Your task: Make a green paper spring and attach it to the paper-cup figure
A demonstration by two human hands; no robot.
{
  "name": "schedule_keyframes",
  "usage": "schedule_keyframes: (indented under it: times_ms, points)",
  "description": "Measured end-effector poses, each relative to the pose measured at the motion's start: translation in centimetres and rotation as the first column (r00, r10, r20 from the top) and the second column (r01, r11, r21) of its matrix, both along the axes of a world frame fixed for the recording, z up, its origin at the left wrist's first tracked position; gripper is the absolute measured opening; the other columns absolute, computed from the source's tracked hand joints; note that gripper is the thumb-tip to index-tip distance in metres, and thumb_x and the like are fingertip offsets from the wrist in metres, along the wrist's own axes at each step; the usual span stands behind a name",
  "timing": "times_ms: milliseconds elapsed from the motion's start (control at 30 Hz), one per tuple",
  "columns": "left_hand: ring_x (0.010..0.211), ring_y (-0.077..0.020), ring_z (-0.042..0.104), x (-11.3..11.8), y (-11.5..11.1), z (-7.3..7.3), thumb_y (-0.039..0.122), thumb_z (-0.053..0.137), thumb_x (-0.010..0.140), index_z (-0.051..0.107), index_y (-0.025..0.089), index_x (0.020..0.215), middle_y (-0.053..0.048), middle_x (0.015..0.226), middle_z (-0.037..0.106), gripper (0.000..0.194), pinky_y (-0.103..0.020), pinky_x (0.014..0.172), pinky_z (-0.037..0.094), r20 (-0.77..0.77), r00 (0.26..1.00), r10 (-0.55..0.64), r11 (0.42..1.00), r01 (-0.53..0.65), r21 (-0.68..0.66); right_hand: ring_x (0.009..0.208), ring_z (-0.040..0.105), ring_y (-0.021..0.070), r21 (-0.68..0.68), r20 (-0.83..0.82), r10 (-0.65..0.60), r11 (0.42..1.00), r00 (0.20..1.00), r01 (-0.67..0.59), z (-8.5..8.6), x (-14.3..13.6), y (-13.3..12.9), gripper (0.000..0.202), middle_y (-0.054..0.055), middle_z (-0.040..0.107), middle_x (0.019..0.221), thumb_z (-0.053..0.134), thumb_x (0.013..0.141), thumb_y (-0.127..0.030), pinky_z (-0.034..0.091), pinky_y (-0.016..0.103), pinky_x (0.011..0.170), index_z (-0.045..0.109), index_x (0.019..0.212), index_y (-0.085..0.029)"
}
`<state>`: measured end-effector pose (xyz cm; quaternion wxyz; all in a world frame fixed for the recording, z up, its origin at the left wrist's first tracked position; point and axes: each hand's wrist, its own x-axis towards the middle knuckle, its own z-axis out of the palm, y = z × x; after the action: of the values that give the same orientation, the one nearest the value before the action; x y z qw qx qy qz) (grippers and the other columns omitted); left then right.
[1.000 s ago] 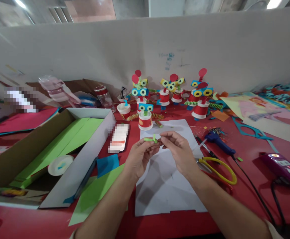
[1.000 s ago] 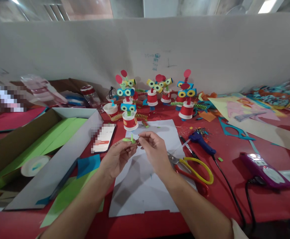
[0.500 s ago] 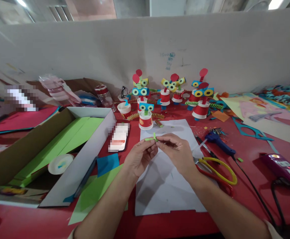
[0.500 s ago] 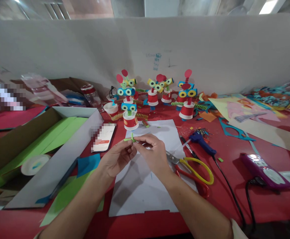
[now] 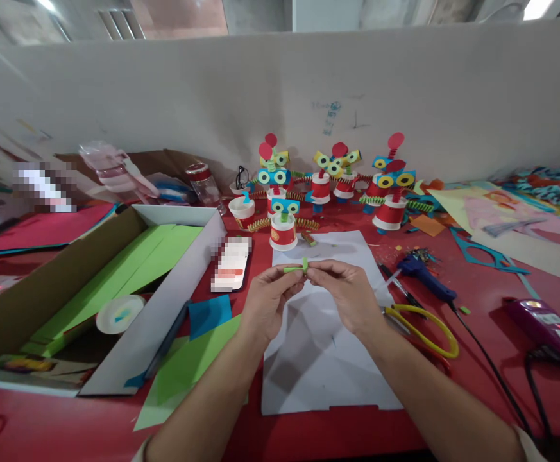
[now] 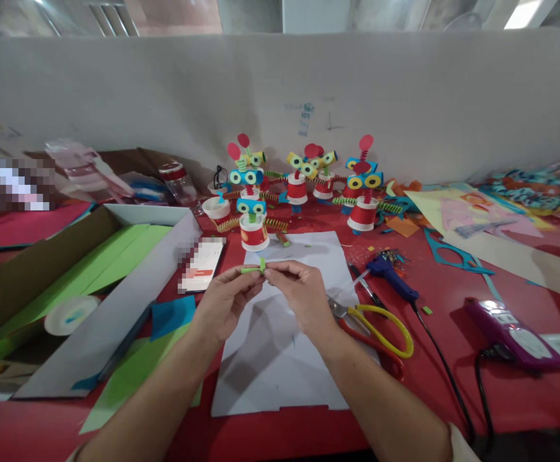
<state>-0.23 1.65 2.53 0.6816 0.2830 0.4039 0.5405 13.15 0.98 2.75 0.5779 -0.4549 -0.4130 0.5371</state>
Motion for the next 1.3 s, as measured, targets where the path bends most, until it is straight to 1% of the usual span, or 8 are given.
schedule_keyframes:
  times_ms: [200,333,400,567,700,867,1133,1300]
  points:
    - [0.062,-0.0094,0.057,0.5,-0.2,0.0,0.019,0.081,0.056,0.072,0.014,0.068,-0.001,0.065,0.067,0.016,-0.025,0.068,0.046,-0.085,0.993,0.077,0.996,-0.073,0.058,0.069,0.064,0.0166,-0.020,0.013,-0.032,0.999,0.999,0.032,0.1,-0.2,-0.1,0.016,0.002,0.074,0.074,0.079,0.060,-0.030,0.051,0.032,0.071,0.076,0.072,-0.021]
    - [0.062,-0.0093,0.058,0.7,-0.4,-0.1,0.019,0.080,0.057,0.072,0.015,0.067,-0.001,0.065,0.068,0.014,-0.025,0.068,0.046,-0.109,0.990,0.086,0.994,-0.077,0.081,0.065,0.061,0.0150,-0.033,0.020,-0.042,0.999,0.999,0.043,0.1,-0.2,0.0,0.015,0.001,0.071,0.068,0.079,0.058,-0.029,0.049,0.030,0.067,0.074,0.069,-0.020]
    - [0.064,-0.0093,0.059,0.5,-0.4,-0.1,0.018,0.081,0.057,0.072,0.015,0.070,-0.001,0.067,0.069,0.015,-0.024,0.069,0.046,-0.104,0.993,0.063,0.994,-0.053,0.094,0.063,0.059,0.0138,-0.034,0.012,-0.056,0.998,0.998,0.057,0.1,-0.1,0.1,0.014,0.000,0.069,0.065,0.079,0.057,-0.029,0.048,0.029,0.065,0.074,0.067,-0.020]
    - [0.076,-0.0144,0.066,-0.1,-0.2,0.2,0.019,0.083,0.056,0.074,0.015,0.075,-0.005,0.077,0.073,0.021,-0.026,0.075,0.051,-0.001,0.996,-0.086,0.993,0.086,0.081,0.060,0.056,0.0120,-0.060,-0.053,-0.068,0.996,0.996,0.065,0.4,0.2,0.3,0.012,-0.002,0.066,0.061,0.079,0.056,-0.028,0.046,0.029,0.064,0.072,0.063,-0.021]
    - [0.069,-0.0131,0.066,-0.3,0.1,0.0,0.021,0.087,0.051,0.072,0.015,0.067,-0.003,0.069,0.071,0.023,-0.025,0.069,0.051,0.030,0.998,-0.056,0.998,0.056,0.009,0.061,0.055,0.0122,-0.045,-0.033,-0.009,0.999,0.999,0.007,0.6,0.2,0.2,0.012,-0.001,0.067,0.062,0.079,0.056,-0.027,0.045,0.029,0.063,0.073,0.064,-0.020]
    - [0.058,-0.0089,0.060,-0.3,0.4,-0.4,0.023,0.089,0.046,0.068,0.014,0.060,0.001,0.059,0.065,0.027,-0.023,0.063,0.049,0.030,0.997,-0.069,0.998,0.070,-0.008,0.063,0.056,0.0140,-0.021,0.052,-0.014,1.000,0.999,0.015,0.3,0.1,0.0,0.014,0.001,0.069,0.065,0.080,0.057,-0.029,0.044,0.027,0.060,0.074,0.066,-0.020]
    - [0.056,-0.0069,0.056,-0.6,0.8,-0.3,0.020,0.088,0.049,0.066,0.014,0.066,0.002,0.061,0.065,0.028,-0.023,0.062,0.047,0.018,0.994,-0.107,0.994,0.107,0.005,0.073,0.060,0.0160,0.008,0.129,0.015,1.000,0.991,-0.016,0.1,0.2,0.0,0.012,0.001,0.073,0.075,0.078,0.062,-0.026,0.046,0.029,0.068,0.076,0.074,-0.022]
    - [0.063,-0.0075,0.061,-0.7,0.6,-0.3,0.017,0.087,0.053,0.068,0.015,0.073,0.002,0.068,0.067,0.028,-0.022,0.067,0.049,0.029,0.992,-0.125,0.992,0.125,-0.005,0.078,0.062,0.0170,0.066,0.138,0.037,0.997,0.990,-0.046,-0.3,0.3,0.1,0.010,0.002,0.073,0.081,0.076,0.067,-0.026,0.047,0.031,0.073,0.077,0.077,-0.023]
